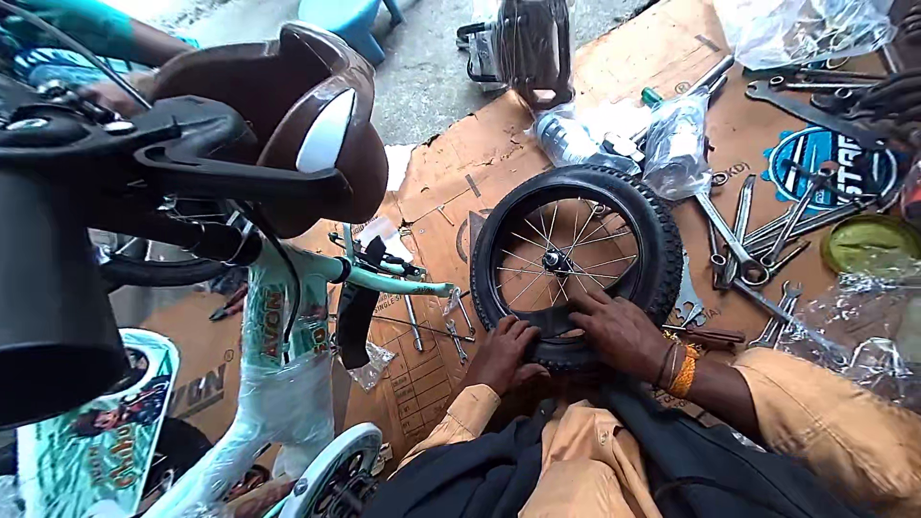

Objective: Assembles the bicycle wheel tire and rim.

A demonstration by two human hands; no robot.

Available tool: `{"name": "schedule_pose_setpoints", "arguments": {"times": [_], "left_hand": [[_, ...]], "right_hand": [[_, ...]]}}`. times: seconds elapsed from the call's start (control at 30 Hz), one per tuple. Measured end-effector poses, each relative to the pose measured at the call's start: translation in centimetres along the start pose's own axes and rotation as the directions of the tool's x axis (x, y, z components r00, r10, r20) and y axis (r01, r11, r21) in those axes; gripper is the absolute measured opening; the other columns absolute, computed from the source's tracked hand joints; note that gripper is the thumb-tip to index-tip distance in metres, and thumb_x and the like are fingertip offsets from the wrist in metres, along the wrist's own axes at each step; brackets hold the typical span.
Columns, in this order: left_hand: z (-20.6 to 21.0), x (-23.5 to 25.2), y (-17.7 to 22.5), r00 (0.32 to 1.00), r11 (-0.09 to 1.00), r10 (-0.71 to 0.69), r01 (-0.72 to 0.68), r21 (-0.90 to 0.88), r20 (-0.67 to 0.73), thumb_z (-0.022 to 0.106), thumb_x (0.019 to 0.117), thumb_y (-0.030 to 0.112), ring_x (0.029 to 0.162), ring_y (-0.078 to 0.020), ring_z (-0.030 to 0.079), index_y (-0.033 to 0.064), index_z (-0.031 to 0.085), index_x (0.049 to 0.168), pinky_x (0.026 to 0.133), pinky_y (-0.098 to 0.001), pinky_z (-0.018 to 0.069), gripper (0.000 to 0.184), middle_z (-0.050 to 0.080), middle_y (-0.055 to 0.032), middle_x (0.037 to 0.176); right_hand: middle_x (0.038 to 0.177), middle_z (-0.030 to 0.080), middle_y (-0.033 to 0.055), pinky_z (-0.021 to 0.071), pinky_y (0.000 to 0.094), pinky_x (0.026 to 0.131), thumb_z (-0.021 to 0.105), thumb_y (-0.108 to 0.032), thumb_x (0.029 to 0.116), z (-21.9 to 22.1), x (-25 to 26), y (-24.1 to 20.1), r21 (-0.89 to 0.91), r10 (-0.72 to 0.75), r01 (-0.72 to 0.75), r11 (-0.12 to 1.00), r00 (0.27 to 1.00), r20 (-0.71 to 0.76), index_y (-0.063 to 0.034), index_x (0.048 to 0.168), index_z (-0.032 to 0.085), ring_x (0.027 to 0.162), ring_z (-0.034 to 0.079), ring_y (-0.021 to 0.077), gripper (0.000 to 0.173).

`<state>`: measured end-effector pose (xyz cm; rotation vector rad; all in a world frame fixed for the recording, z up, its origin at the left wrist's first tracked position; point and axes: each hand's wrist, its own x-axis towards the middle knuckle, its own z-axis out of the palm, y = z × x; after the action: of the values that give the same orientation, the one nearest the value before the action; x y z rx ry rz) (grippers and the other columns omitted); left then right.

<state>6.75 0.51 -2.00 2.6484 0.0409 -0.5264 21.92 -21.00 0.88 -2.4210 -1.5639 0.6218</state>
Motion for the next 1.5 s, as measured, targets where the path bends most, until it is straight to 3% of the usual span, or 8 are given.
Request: {"name": "schedule_pose_setpoints", "arguments": {"times": [0.13,0.23,0.67,0.93,1.13,1.3,1.37,1.5], "left_hand": [[0.7,0.8,-0.8,0.988,0.986,0.132,-0.140,-0.095,-0.086,0.063,0.1022,0.035,0.131,-0.0234,0.057,0.0191,0.071,0.128,0.108,-0.0444,0.0502,0.032,0.068,-0.0005,0.131],[0.0,1.0,0.0,0.991,0.993,0.112,-0.109,0.050,-0.068,0.066,0.0979,0.016,0.122,-0.0233,0.061,0.0208,0.074,0.118,0.101,-0.0475,0.0530,0.022,0.070,0.0002,0.123],[0.7,2.3,0.1,0.871,0.933,-0.194,0.022,-0.360,-0.450,0.042,0.1036,0.028,0.098,-0.0244,0.068,0.0023,0.068,0.110,0.090,-0.0474,0.0553,0.037,0.069,-0.0129,0.103],[2.5,1.8,-0.4,0.878,0.891,-0.266,0.068,-0.448,-0.397,0.051,0.1040,0.013,0.116,-0.0264,0.064,0.0002,0.067,0.114,0.103,-0.0471,0.0528,0.023,0.066,-0.0153,0.121],[3.6,-0.4,-0.3,0.905,0.944,0.054,-0.184,-0.274,-0.421,0.065,0.0848,0.006,0.136,-0.0261,0.055,0.0062,0.071,0.095,0.111,-0.0487,0.0492,0.012,0.058,-0.0110,0.145],[3.2,-1.1,-0.4,0.944,0.977,0.206,-0.215,-0.010,-0.256,0.064,0.0936,0.050,0.149,-0.0225,0.039,0.0323,0.068,0.133,0.120,-0.0543,0.0338,0.044,0.049,-0.0027,0.156],[3.2,-0.7,0.1,0.967,0.977,0.206,-0.195,0.083,-0.151,0.065,0.0887,0.067,0.150,-0.0228,0.038,0.0295,0.070,0.130,0.123,-0.0529,0.0311,0.056,0.048,-0.0043,0.157],[3.9,-0.1,1.6,0.987,0.974,0.156,-0.145,0.176,-0.047,0.069,0.0936,0.051,0.144,-0.0281,0.047,0.0182,0.073,0.120,0.122,-0.0489,0.0341,0.042,0.056,-0.0120,0.148]], "right_hand": [[0.128,0.065,0.0038,0.0576,0.0449,0.078,0.071,-0.001,0.0849,0.6,-1.1,1.9,-0.097,-0.101,0.097,0.991,0.994,-0.040,-0.0144,0.107,0.072,0.119,0.062,0.0262,0.026],[0.137,0.063,0.0058,0.0587,0.0493,0.083,0.067,-0.001,0.0897,0.6,-1.3,1.5,-0.097,-0.094,0.090,0.991,0.995,-0.042,-0.0117,0.111,0.073,0.125,0.061,0.0287,0.025],[0.113,0.070,0.0084,0.0593,0.0512,0.069,0.060,-0.007,0.0965,-2.2,0.5,1.9,0.246,0.303,-0.255,0.935,0.935,-0.183,-0.0148,0.119,0.069,0.093,0.071,0.0286,0.026],[0.159,0.042,0.0147,0.0517,0.0438,0.107,0.064,-0.002,0.0902,1.9,0.7,-2.1,0.218,0.132,-0.097,0.971,0.980,-0.149,-0.0064,0.153,0.046,0.149,0.039,0.0294,0.065],[0.111,0.070,0.0103,0.0583,0.0448,0.085,0.065,-0.002,0.0899,2.3,0.4,-1.5,0.086,0.060,-0.047,0.995,0.986,-0.155,-0.0080,0.104,0.073,0.114,0.065,0.0297,0.018],[0.111,0.067,0.0112,0.0572,0.0441,0.086,0.062,-0.002,0.0891,2.1,-1.2,-1.4,0.025,0.041,-0.038,0.999,0.987,-0.157,-0.0071,0.098,0.070,0.119,0.061,0.0306,0.013],[0.115,0.066,0.0116,0.0567,0.0448,0.087,0.064,-0.002,0.0862,2.7,-1.9,-0.8,-0.012,0.029,-0.031,0.999,0.990,-0.141,-0.0088,0.099,0.070,0.125,0.058,0.0318,0.016],[0.113,0.065,0.0101,0.0560,0.0446,0.081,0.070,-0.007,0.0826,4.4,-2.8,0.3,-0.085,-0.009,0.003,0.996,0.997,-0.071,-0.0143,0.104,0.070,0.121,0.059,0.0317,0.023]]}}
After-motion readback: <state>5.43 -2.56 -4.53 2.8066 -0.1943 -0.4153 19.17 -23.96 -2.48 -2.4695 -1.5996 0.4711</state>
